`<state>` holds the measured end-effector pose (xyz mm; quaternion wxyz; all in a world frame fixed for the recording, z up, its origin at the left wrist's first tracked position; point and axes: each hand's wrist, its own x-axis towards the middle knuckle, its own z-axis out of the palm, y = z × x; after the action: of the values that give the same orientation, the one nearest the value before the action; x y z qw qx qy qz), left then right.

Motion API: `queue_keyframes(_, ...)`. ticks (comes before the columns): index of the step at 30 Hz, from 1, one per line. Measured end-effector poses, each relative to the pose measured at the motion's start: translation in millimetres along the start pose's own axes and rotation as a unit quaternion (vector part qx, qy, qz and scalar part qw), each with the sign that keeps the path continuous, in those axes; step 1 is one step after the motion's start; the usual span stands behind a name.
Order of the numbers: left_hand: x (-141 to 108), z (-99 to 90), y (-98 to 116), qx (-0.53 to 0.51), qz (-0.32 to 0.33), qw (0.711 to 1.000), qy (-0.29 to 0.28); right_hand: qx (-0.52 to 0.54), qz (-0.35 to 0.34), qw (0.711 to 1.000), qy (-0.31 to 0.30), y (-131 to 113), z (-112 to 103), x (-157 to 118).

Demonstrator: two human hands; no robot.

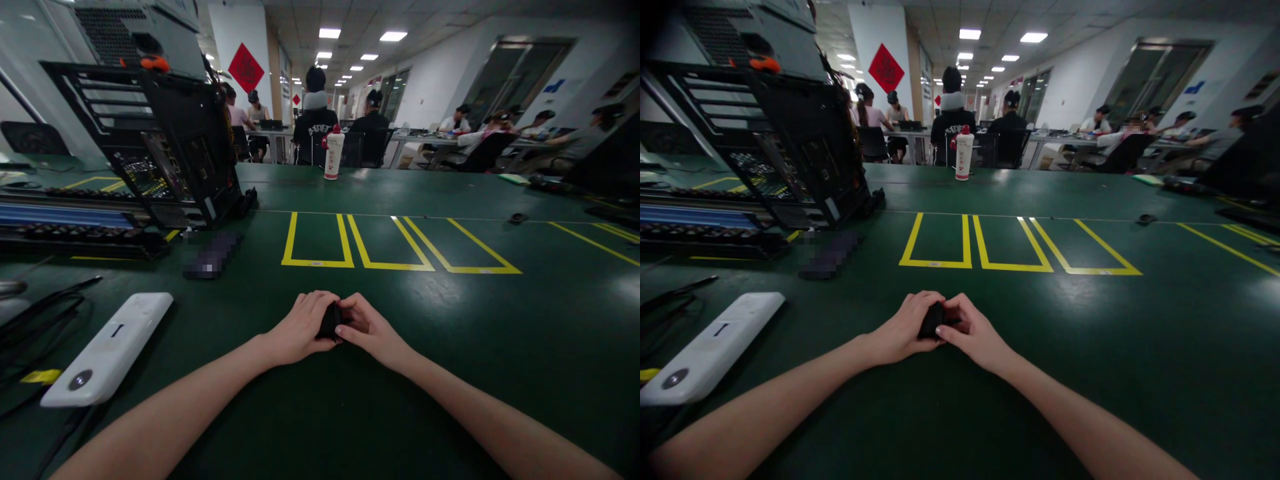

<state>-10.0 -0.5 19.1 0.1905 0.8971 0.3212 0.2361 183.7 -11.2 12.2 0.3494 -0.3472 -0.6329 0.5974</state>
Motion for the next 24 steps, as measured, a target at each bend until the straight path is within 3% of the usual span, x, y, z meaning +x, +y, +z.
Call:
queue_keyframes(4, -0.4, 0.7, -2.2, -0.015, -0.007, 1.0, 0.003, -0.015, -0.014, 1.0, -0.014, 0.4, -1.5, -0.9)
queue_keyframes(14, 1.2, -4.5, 0.7, -0.015, -0.007, 1.0, -0.016, -0.023, 0.031, 0.999, 0.018, -4.8, 2.8, 1.7)
queue_keyframes(24, -1.0, 1.7, -2.8, -0.002, 0.002, 1.0, 0.002, -0.033, -0.015, 0.999, -0.018, -1.3, 2.0, -0.8)
